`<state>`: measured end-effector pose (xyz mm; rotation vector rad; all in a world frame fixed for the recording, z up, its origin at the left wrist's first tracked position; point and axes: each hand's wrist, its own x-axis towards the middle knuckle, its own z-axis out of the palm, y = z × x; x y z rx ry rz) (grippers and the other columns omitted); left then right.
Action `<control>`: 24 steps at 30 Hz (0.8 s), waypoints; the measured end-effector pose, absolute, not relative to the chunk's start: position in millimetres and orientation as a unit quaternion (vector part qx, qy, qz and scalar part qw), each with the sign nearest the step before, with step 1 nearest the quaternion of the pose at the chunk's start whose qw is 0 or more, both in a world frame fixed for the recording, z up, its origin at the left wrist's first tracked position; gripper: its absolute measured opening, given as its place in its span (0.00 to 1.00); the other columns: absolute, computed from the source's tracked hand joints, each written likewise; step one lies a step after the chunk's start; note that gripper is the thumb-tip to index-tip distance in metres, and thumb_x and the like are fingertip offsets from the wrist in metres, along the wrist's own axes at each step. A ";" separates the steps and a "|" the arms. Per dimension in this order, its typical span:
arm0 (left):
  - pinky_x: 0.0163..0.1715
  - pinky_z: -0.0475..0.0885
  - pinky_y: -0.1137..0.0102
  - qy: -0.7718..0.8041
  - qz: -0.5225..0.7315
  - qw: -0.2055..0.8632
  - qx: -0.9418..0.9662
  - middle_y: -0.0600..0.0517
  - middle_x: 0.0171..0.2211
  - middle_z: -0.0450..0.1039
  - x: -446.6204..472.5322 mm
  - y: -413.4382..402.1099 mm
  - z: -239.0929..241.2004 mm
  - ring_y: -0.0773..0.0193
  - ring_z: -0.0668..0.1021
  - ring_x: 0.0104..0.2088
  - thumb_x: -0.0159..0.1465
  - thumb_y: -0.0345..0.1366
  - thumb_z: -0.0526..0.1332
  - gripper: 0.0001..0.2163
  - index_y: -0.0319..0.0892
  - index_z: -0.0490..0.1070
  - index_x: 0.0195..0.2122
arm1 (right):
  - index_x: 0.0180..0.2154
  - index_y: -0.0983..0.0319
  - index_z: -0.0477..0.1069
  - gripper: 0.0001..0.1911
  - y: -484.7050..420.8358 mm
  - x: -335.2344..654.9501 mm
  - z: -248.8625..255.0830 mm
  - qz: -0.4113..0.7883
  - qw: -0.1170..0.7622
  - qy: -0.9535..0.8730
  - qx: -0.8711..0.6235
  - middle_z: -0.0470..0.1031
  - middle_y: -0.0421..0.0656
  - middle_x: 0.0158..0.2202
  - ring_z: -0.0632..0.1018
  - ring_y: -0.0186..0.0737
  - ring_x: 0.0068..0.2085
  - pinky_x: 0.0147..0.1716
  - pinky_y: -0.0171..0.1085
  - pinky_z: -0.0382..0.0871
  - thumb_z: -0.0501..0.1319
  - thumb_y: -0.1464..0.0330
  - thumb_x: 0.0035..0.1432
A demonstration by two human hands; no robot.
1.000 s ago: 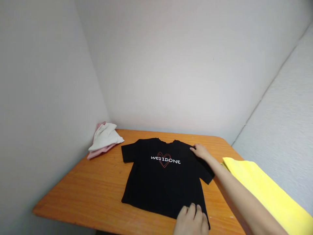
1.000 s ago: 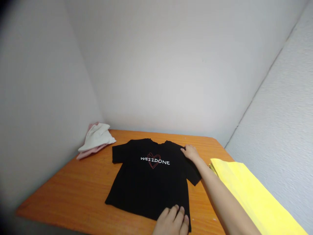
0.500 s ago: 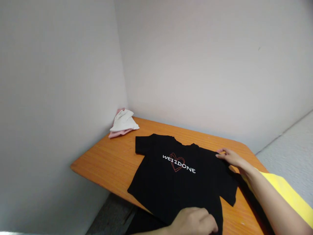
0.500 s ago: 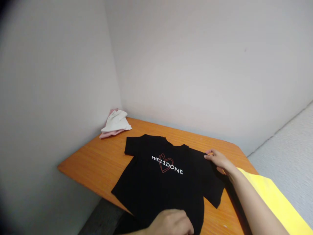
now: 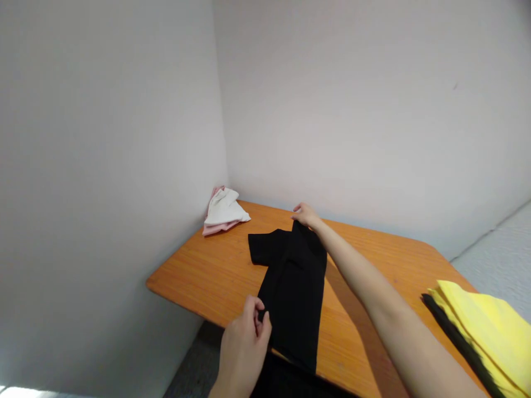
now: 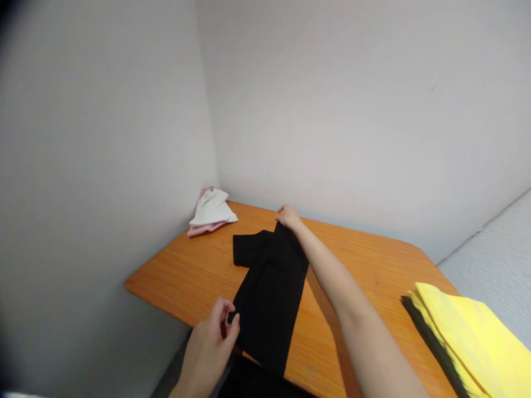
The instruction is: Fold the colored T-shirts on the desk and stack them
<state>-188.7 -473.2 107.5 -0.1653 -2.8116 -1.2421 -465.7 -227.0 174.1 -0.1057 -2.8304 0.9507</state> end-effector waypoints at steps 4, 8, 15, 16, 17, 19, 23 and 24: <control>0.33 0.67 0.68 -0.958 -0.277 0.054 -0.038 0.49 0.33 0.74 -192.1 -492.3 86.7 0.56 0.79 0.34 0.69 0.38 0.50 0.07 0.45 0.65 0.41 | 0.44 0.65 0.70 0.12 -271.1 -481.2 137.4 0.277 0.042 -0.960 0.018 0.73 0.44 0.41 0.74 0.39 0.41 0.44 0.42 0.70 0.63 0.64 0.62; 0.46 0.69 0.62 -0.948 -0.285 0.118 -0.075 0.45 0.45 0.71 -197.3 -493.9 75.9 0.54 0.75 0.47 0.69 0.38 0.49 0.12 0.44 0.66 0.49 | 0.50 0.66 0.68 0.17 -262.0 -480.3 127.1 0.257 0.036 -0.965 0.049 0.74 0.45 0.39 0.75 0.39 0.40 0.42 0.38 0.68 0.64 0.67 0.60; 0.45 0.71 0.64 -0.933 -0.308 0.026 -0.184 0.46 0.44 0.72 -202.7 -468.5 69.6 0.56 0.75 0.45 0.65 0.32 0.51 0.11 0.44 0.67 0.47 | 0.40 0.65 0.71 0.13 -198.6 -445.9 120.3 0.235 0.019 -0.970 0.053 0.74 0.46 0.35 0.74 0.41 0.36 0.35 0.35 0.64 0.65 0.65 0.55; 0.44 0.71 0.64 -0.932 -0.305 0.014 -0.196 0.46 0.43 0.72 -202.2 -465.2 68.7 0.55 0.75 0.45 0.63 0.32 0.53 0.11 0.44 0.67 0.46 | 0.37 0.64 0.70 0.12 -193.2 -440.0 118.7 0.235 0.011 -0.970 0.056 0.73 0.45 0.33 0.73 0.41 0.35 0.35 0.35 0.64 0.67 0.65 0.53; 0.43 0.71 0.64 -0.931 -0.301 0.006 -0.206 0.46 0.42 0.72 -201.6 -462.6 67.7 0.55 0.75 0.44 0.62 0.32 0.54 0.10 0.44 0.67 0.45 | 0.34 0.64 0.70 0.11 -189.6 -435.1 117.9 0.235 0.003 -0.970 0.060 0.73 0.44 0.32 0.73 0.40 0.35 0.34 0.34 0.64 0.68 0.66 0.51; 0.42 0.71 0.63 -0.930 -0.297 -0.005 -0.217 0.46 0.42 0.72 -200.5 -459.3 65.5 0.54 0.75 0.43 0.60 0.32 0.55 0.10 0.44 0.67 0.43 | 0.27 0.63 0.67 0.11 -188.8 -429.6 120.1 0.240 -0.014 -0.969 0.063 0.71 0.42 0.28 0.73 0.40 0.33 0.33 0.34 0.63 0.68 0.67 0.49; 0.43 0.71 0.63 -0.925 -0.307 -0.010 -0.222 0.46 0.42 0.73 -197.7 -458.5 65.8 0.53 0.75 0.43 0.61 0.34 0.57 0.10 0.44 0.68 0.43 | 0.25 0.62 0.64 0.11 -216.2 -434.9 137.8 0.288 -0.065 -0.954 0.059 0.67 0.39 0.22 0.72 0.35 0.26 0.25 0.31 0.63 0.63 0.67 0.55; 0.43 0.70 0.63 -0.924 -0.312 -0.010 -0.222 0.46 0.42 0.73 -196.9 -459.2 67.9 0.53 0.76 0.43 0.61 0.34 0.57 0.09 0.44 0.68 0.44 | 0.27 0.62 0.64 0.11 -229.2 -437.7 143.0 0.307 -0.082 -0.946 0.060 0.68 0.39 0.21 0.72 0.35 0.24 0.23 0.31 0.63 0.61 0.65 0.57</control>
